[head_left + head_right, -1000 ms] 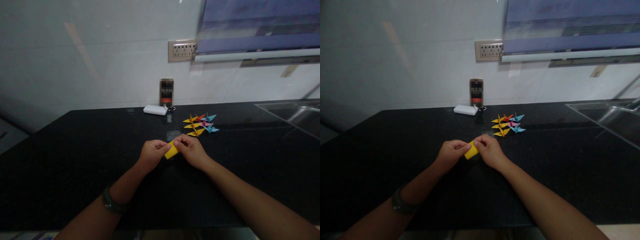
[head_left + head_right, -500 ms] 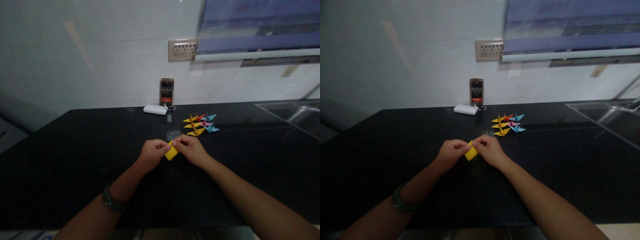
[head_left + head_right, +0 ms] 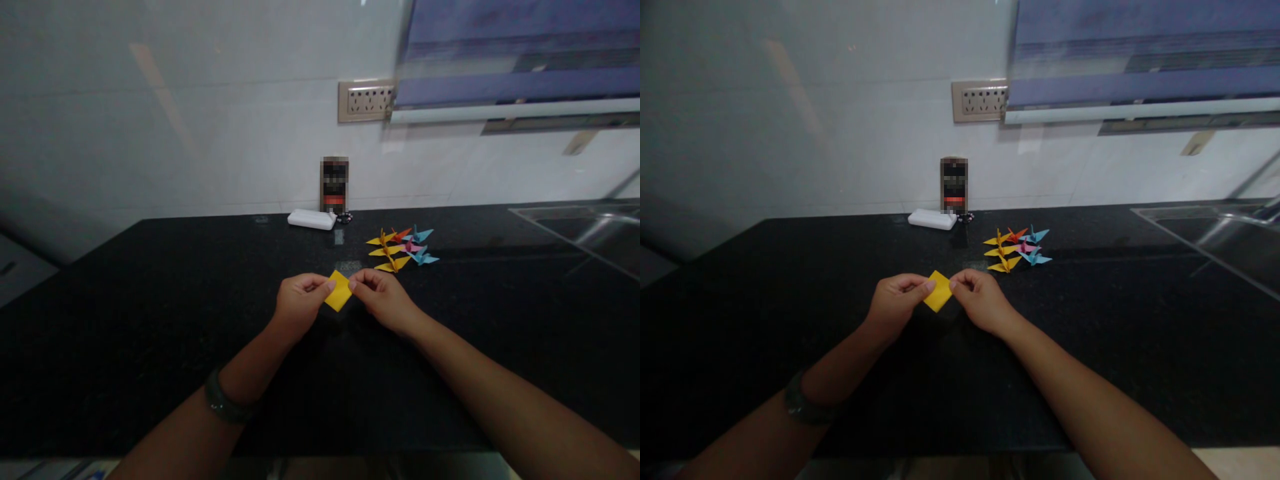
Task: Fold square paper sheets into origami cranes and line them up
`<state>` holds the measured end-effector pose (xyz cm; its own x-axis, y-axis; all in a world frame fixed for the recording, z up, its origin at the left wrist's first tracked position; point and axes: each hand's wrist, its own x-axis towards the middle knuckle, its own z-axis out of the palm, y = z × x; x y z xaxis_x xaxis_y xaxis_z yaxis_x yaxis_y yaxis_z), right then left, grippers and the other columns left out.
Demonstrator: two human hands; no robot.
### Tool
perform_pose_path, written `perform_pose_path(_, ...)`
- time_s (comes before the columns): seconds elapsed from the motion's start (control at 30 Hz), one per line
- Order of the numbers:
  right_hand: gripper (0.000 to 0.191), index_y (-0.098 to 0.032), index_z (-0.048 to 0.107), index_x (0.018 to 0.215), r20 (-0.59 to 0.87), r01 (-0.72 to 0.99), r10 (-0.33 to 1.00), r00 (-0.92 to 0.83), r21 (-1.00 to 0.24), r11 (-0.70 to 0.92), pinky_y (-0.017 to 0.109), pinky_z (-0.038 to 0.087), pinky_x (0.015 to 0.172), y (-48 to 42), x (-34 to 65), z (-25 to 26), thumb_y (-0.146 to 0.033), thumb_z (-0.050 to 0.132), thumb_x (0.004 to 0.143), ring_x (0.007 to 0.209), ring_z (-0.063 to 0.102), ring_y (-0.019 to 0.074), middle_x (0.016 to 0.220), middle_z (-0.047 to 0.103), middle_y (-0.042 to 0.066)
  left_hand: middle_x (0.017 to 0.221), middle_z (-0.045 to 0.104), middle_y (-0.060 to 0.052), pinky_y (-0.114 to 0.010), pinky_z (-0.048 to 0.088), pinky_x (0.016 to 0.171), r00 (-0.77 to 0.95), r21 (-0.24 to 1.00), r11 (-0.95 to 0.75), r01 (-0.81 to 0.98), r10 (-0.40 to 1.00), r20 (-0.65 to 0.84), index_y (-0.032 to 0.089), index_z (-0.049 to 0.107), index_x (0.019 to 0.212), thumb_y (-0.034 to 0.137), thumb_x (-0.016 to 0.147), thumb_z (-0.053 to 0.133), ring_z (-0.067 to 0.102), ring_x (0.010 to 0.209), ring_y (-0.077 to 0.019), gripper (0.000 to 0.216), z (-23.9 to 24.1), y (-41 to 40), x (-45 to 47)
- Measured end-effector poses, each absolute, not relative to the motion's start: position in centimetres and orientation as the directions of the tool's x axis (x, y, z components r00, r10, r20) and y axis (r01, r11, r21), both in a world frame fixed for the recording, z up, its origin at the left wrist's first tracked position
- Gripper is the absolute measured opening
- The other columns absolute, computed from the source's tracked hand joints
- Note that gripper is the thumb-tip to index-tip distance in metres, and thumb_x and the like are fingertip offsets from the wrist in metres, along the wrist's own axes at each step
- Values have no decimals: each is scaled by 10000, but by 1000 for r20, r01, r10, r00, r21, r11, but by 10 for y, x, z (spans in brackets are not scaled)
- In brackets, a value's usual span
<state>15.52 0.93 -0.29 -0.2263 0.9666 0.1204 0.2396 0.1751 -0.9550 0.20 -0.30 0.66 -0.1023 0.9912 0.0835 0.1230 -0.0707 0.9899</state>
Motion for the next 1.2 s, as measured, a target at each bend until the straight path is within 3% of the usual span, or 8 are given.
perform_pose_path(0.1,130,-148,557,719,212,344,947,-242,-894,288,231,370,524,10,157,-3,-242,482,772,548,458,102,619,524,-6,523,621,11,-195,416,464,-47,988,-37,148,998,44,132,642,592,247,598,651,541,475,-97,115,7,-2,1)
perform_pose_path(0.23,108,-152,556,695,398,485,849,-347,-699,526,257,389,620,10,163,-1,-157,477,768,672,504,132,698,550,26,517,598,17,-194,404,461,81,979,-2,203,997,-15,132,612,593,264,607,638,528,466,-92,135,1,2,-2)
perform_pose_path(0.4,125,-155,566,705,413,487,773,-482,-606,628,237,381,618,7,165,3,-136,468,779,678,498,120,708,538,23,558,611,1,-204,412,487,173,967,-69,246,984,27,129,631,638,294,626,629,542,504,-102,165,-3,4,-4)
perform_pose_path(0.53,128,-145,585,735,324,449,872,-368,-760,471,232,385,571,6,160,1,-242,511,774,627,489,114,694,548,20,578,627,-10,-206,418,498,154,960,-122,251,984,85,127,655,652,306,638,630,549,522,-108,182,2,2,-6)
perform_pose_path(0.7,192,-143,569,708,153,274,937,-315,-930,244,208,355,483,6,155,-4,-330,541,744,532,455,90,613,534,-8,581,636,-20,-208,414,496,106,955,-153,253,986,130,124,669,660,321,639,632,551,527,-112,201,2,0,-6)
perform_pose_path(0.9,163,-148,568,661,54,146,957,-285,-984,98,188,281,396,4,154,4,-307,579,697,406,362,48,533,491,-44,561,635,-18,-214,416,488,35,954,-161,251,987,157,132,670,642,318,639,633,547,512,-115,190,2,-2,-3)
perform_pose_path(1.2,200,-135,579,602,-4,41,965,-263,-999,7,191,290,374,5,155,7,-325,632,636,398,382,49,530,509,-33,544,625,-12,-200,404,467,19,952,-165,258,986,165,129,666,626,303,648,625,533,495,-104,181,6,-5,0)
